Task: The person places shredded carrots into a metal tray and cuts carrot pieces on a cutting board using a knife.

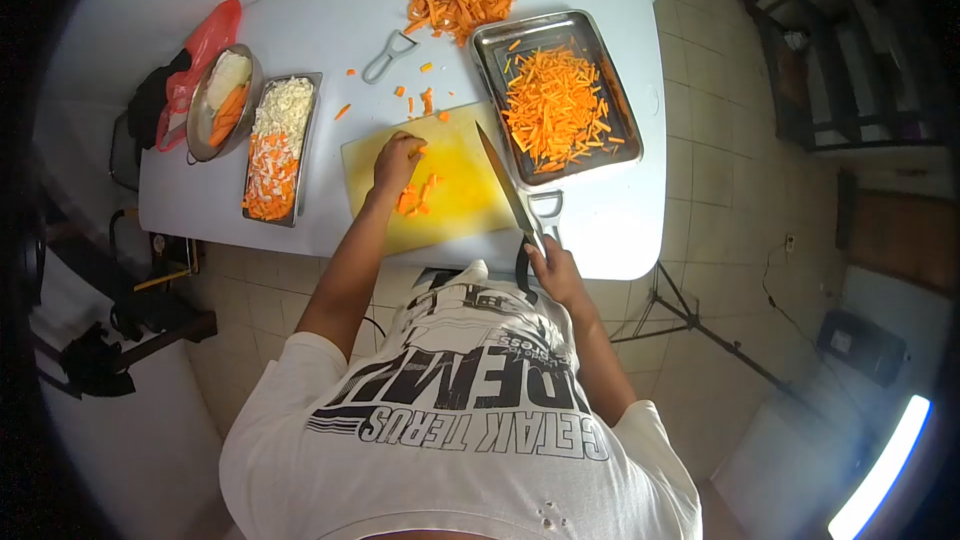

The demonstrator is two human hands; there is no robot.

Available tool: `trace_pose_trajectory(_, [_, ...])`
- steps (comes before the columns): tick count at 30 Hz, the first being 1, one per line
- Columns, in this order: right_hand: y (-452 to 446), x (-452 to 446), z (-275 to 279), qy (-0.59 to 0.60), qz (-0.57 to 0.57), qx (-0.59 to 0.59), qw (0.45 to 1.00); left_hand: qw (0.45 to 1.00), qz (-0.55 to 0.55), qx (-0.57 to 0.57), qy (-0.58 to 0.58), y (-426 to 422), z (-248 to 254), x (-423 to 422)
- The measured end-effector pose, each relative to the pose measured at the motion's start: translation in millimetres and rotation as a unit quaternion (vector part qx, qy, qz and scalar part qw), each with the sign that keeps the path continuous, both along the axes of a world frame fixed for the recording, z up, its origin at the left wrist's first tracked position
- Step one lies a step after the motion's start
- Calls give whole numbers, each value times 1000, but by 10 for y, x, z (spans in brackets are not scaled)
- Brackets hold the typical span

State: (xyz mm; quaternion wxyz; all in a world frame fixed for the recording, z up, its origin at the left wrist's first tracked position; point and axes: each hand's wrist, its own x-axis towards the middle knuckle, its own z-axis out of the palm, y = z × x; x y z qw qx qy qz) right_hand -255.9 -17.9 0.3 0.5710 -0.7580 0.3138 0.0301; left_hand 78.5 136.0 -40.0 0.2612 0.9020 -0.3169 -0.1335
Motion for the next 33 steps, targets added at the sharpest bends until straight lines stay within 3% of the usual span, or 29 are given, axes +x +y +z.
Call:
trace_pose_trajectory(4, [281,82,205,33,-57,27,997,996,-58,-36,52,64,-109,163])
trace_pose_trajectory(10, [471,145,10,8,-89,-46,995,986,-82,-126,78,155,-130,190])
trace_pose_trajectory(15, [542,261,178,20,-91,-67,993,989,-95,-99,56,-57,-145,32])
trace_pose_trajectory(18, [527,266,155,24,-63,-158,985,987,-127,-98,4,-247,-76,-242])
trace_pose_trajectory(23, [565,259,98,74,-24,-257,963,986,-124,-105,25,-384,-95,-548])
trace_pose_trajectory(25, [619,291,115,89,-19,-293,952,983,-118,-138,42,-308,-178,-507])
trace_pose_trajectory(28, [649,308,114,88,-13,-315,945,967,-32,-156,198,-236,-164,-390])
trace_pose_trajectory(31, [618,319,73,110,3,-330,938,974,-140,-155,-87,-215,94,-304])
trace_pose_trajectory(33, [548,310,66,118,22,-335,934,943,-223,-176,-172,-244,312,-204])
